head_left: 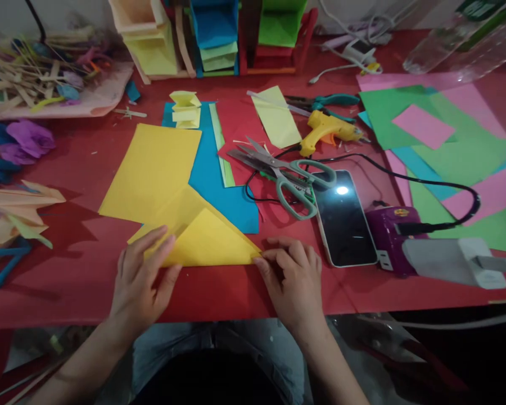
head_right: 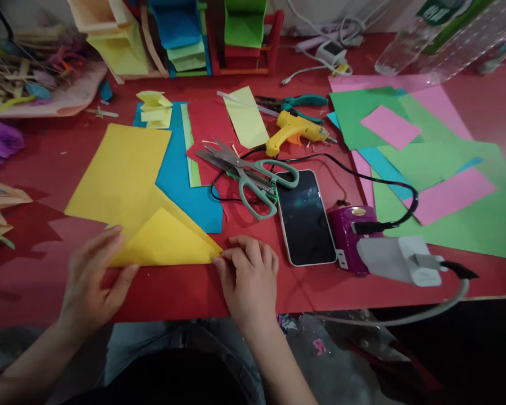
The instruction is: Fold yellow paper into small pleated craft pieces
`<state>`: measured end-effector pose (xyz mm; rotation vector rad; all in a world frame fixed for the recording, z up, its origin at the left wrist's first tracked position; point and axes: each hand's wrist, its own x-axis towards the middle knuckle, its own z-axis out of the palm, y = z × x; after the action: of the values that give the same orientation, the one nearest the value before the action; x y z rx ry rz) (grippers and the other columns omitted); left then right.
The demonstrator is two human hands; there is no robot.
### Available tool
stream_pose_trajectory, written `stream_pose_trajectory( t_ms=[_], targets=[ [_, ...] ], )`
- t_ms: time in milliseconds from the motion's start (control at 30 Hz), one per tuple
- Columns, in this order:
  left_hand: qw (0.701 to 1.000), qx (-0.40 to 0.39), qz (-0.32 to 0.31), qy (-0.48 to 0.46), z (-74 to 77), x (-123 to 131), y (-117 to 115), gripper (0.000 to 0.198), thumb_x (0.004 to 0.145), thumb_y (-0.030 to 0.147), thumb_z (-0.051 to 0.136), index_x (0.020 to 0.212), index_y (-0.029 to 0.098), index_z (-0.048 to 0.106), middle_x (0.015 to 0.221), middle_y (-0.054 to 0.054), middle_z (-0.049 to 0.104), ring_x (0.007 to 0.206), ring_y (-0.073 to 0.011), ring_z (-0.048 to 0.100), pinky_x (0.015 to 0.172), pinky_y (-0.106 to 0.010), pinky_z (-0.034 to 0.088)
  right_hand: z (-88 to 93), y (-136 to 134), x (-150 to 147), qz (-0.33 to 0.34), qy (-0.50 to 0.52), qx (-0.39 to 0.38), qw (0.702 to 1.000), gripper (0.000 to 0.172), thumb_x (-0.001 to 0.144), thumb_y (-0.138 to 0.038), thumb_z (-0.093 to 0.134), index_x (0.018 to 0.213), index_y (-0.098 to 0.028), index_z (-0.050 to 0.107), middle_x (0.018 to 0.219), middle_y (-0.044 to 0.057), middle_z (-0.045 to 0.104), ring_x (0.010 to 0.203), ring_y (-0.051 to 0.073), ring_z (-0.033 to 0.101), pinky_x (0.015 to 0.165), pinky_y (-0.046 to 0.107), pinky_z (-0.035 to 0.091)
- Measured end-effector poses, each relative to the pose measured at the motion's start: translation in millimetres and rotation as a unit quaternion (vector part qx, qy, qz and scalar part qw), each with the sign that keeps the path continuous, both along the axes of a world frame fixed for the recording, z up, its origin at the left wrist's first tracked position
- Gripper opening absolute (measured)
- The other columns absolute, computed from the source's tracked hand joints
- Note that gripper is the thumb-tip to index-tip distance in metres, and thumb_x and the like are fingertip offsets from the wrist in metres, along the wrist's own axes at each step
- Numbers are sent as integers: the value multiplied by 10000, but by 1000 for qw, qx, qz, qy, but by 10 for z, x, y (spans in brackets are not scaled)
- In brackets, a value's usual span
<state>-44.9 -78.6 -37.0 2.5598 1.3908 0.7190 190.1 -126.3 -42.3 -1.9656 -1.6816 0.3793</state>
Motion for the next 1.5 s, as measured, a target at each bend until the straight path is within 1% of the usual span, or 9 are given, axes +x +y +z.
stream_pose_trajectory(
  t_ms=[67, 133, 200, 367, 467, 533, 633, 833, 1500],
  targets=[
    [996, 57, -40, 57, 84, 92, -88, 619, 739, 150, 604, 1302, 263, 371, 1439, -81, 244, 1301, -314, 234, 1050, -487, 219, -5, 0, -1, 1, 0, 3, 1000, 138, 810, -336, 547, 755, -233, 621, 955, 49, 612, 864, 240, 485, 730, 395, 356],
    [982, 74, -142, 102, 153, 205, -178, 550, 756, 198, 589, 1276, 255, 419, 1435, -49, 280, 1332, -270, 170, 1095, -449, 65, -8, -3, -3, 4, -2, 6, 1000, 127, 805, -335, 559, 763, -231, 618, 962, 46, 612, 869, 240, 484, 734, 391, 354],
    [973, 52, -185, 129, 172, 304, -236, 497, 783, 282, 560, 1266, 270, 442, 1389, -24, 382, 1342, -243, 144, 1098, -420, 32, -6, -3, -6, 0, -7, 7, 1000, 122, 806, -331, 559, 773, -225, 610, 968, 47, 611, 870, 239, 485, 736, 389, 353],
    [968, -9, -185, 170, 35, 367, -220, 525, 832, 435, 457, 1307, 215, 411, 1373, -64, 401, 1322, -267, 207, 1086, -425, 61, 15, -6, -12, 2, -2, -5, 1000, 111, 818, -306, 536, 774, -219, 590, 981, 49, 605, 873, 233, 493, 753, 392, 360],
    [969, -16, -178, 170, -41, 329, -201, 541, 827, 451, 459, 1313, 220, 403, 1383, -70, 380, 1319, -280, 211, 1079, -435, 74, 28, -52, -28, -9, 9, -1, 1000, 103, 804, -302, 554, 848, -212, 578, 1024, 67, 589, 908, 239, 492, 782, 400, 372],
    [969, -16, -179, 169, -61, 312, -204, 530, 827, 436, 466, 1312, 230, 404, 1388, -70, 373, 1321, -280, 207, 1077, -440, 78, 30, -103, -45, -31, 7, 3, 999, 162, 785, -303, 576, 915, -207, 562, 1065, 84, 570, 937, 250, 480, 801, 410, 378],
    [967, -13, -188, 173, -59, 312, -206, 540, 827, 437, 463, 1318, 224, 395, 1395, -83, 359, 1314, -288, 225, 1071, -446, 101, 28, -164, -66, -55, 5, 7, 998, 189, 791, -309, 570, 944, -200, 555, 1087, 93, 553, 953, 249, 473, 817, 414, 380],
    [967, -27, -184, 176, -33, 341, -173, 542, 831, 468, 437, 1312, 220, 405, 1407, -98, 340, 1299, -291, 263, 1053, -443, 174, 42, -106, -50, -81, -14, 4, 997, 118, 821, -282, 534, 791, -201, 614, 981, 59, 591, 883, 224, 473, 772, 378, 376],
    [954, -41, -195, 224, -20, 360, -92, 653, 819, 513, 427, 1377, 220, 260, 1454, -106, 231, 1319, -299, 197, 1050, -458, 130, 7, -33, -35, -82, -42, -2, 996, 95, 785, -269, 558, 739, -203, 608, 958, 49, 582, 867, 227, 461, 745, 369, 345]
  ],
)
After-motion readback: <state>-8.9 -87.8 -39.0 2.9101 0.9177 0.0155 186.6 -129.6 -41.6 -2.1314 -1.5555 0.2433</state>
